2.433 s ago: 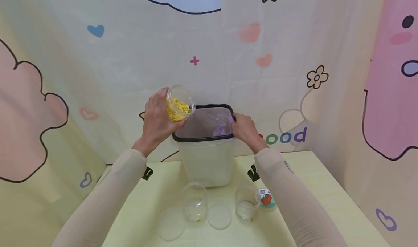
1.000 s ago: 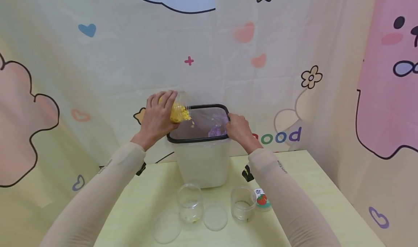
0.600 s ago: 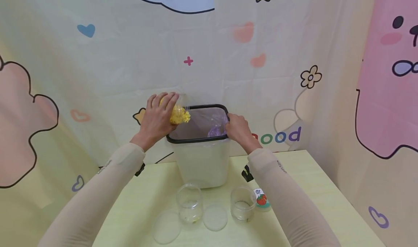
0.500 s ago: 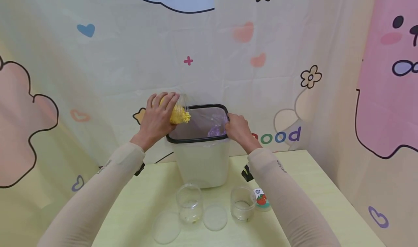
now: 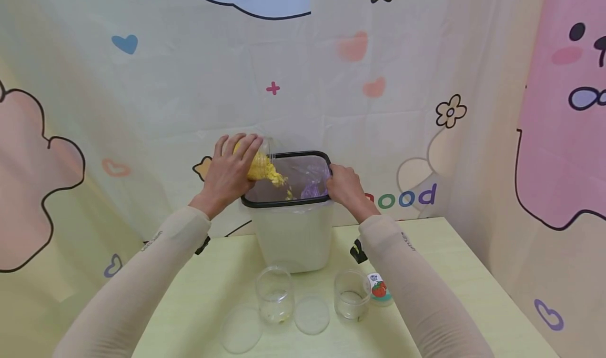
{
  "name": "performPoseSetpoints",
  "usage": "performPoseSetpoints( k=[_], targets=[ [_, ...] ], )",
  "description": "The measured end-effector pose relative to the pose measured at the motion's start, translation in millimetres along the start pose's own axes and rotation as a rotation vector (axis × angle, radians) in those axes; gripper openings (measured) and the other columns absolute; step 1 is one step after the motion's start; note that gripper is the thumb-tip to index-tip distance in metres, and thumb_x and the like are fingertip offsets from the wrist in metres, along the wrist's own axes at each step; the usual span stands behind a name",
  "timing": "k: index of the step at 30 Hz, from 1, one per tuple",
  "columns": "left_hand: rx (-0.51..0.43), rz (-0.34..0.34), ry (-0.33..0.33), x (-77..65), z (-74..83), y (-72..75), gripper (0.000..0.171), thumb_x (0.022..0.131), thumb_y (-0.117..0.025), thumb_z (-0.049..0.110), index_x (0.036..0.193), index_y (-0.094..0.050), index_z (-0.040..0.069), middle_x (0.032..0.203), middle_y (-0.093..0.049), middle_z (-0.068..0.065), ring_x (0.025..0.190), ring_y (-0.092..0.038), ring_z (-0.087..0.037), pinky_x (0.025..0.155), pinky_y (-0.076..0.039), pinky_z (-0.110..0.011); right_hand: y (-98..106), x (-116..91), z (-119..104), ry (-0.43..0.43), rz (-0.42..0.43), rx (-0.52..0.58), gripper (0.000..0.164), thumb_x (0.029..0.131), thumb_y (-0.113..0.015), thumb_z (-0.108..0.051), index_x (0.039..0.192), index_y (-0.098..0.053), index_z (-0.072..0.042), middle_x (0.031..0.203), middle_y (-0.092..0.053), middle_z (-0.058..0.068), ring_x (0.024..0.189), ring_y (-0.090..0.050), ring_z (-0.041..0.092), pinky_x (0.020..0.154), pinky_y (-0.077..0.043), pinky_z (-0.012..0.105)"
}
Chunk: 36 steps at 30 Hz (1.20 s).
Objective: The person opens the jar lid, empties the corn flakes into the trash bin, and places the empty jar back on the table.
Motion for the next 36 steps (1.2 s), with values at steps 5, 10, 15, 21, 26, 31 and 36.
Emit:
performPoseSetpoints(
  k=[5,10,15,21,26,31,36],
  targets=[
    [0.021,0.017,-0.012,0.6,1.5,1.0,0.096,0.073,-0.083,0.035,0.15,-0.028,0.015,0.15,-0.039,-0.007,0.138,-0.036,-0.031,0.117,-0.027,-0.055,-0.2,-0.3,0.5,-0.009,-0.003,0.008,0.051,0.098,-0.036,-0.01,0.147,-0.039,0.005,0.141,-0.052,0.026,0.1,-0.057,0.033,0.082,-0.049,0.04],
    [0.029,0.013,-0.019,1.4,2.9,1.3,0.098,0.072,-0.084,0.035,0.15,-0.028,0.016,0.15,-0.039,-0.006,0.139,-0.035,-0.031,0.118,-0.026,-0.055,-0.6,0.1,1.2,-0.016,-0.003,0.006,0.051,0.098,-0.037,-0.01,0.147,-0.038,0.005,0.142,-0.051,0.026,0.1,-0.057,0.033,0.083,-0.049,0.04],
    [0.045,0.002,-0.028,1.8,3.4,-0.1,0.098,0.073,-0.083,0.035,0.151,-0.026,0.017,0.151,-0.037,-0.006,0.14,-0.033,-0.031,0.118,-0.025,-0.056,-0.7,0.9,1.2,-0.017,-0.004,-0.003,0.051,0.098,-0.037,-0.009,0.147,-0.039,0.005,0.142,-0.051,0.026,0.101,-0.057,0.033,0.085,-0.05,0.041],
    [0.051,-0.006,-0.043,1.5,4.6,-1.0,0.097,0.075,-0.082,0.031,0.152,-0.025,0.017,0.152,-0.037,-0.006,0.14,-0.032,-0.03,0.119,-0.023,-0.055,0.0,1.0,0.4,-0.011,0.001,-0.009,0.051,0.097,-0.037,-0.008,0.146,-0.039,0.005,0.141,-0.052,0.026,0.097,-0.057,0.032,0.081,-0.049,0.04],
    [0.057,-0.011,-0.051,1.2,5.8,-2.0,0.093,0.078,-0.079,0.025,0.153,-0.024,0.017,0.153,-0.036,-0.006,0.141,-0.032,-0.031,0.119,-0.022,-0.056,0.1,0.5,0.4,-0.012,0.0,-0.004,0.052,0.096,-0.038,-0.008,0.146,-0.039,0.006,0.142,-0.052,0.026,0.097,-0.057,0.032,0.081,-0.049,0.04],
    [0.074,-0.012,-0.06,1.5,7.2,-2.9,0.09,0.081,-0.075,0.021,0.154,-0.023,0.017,0.153,-0.035,-0.006,0.141,-0.032,-0.031,0.119,-0.022,-0.056,-0.6,0.7,0.5,-0.013,-0.002,-0.005,0.052,0.096,-0.037,-0.008,0.147,-0.039,0.005,0.142,-0.051,0.026,0.102,-0.057,0.033,0.085,-0.05,0.042],
    [0.106,-0.024,-0.069,2.6,8.7,-3.8,0.088,0.081,-0.074,0.021,0.154,-0.024,0.018,0.156,-0.034,-0.005,0.143,-0.03,-0.03,0.12,-0.02,-0.055,0.3,1.7,0.2,-0.01,0.003,-0.034,0.051,0.095,-0.038,-0.006,0.145,-0.042,0.003,0.139,-0.054,0.025,0.104,-0.058,0.034,0.086,-0.049,0.044]
  ],
)
Point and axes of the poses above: each hand's wrist, its own x-axis towards the middle knuckle, its own y-axis out of the back of the hand, z = x × y, the point moved 9 cm from there along x, towards the middle knuckle
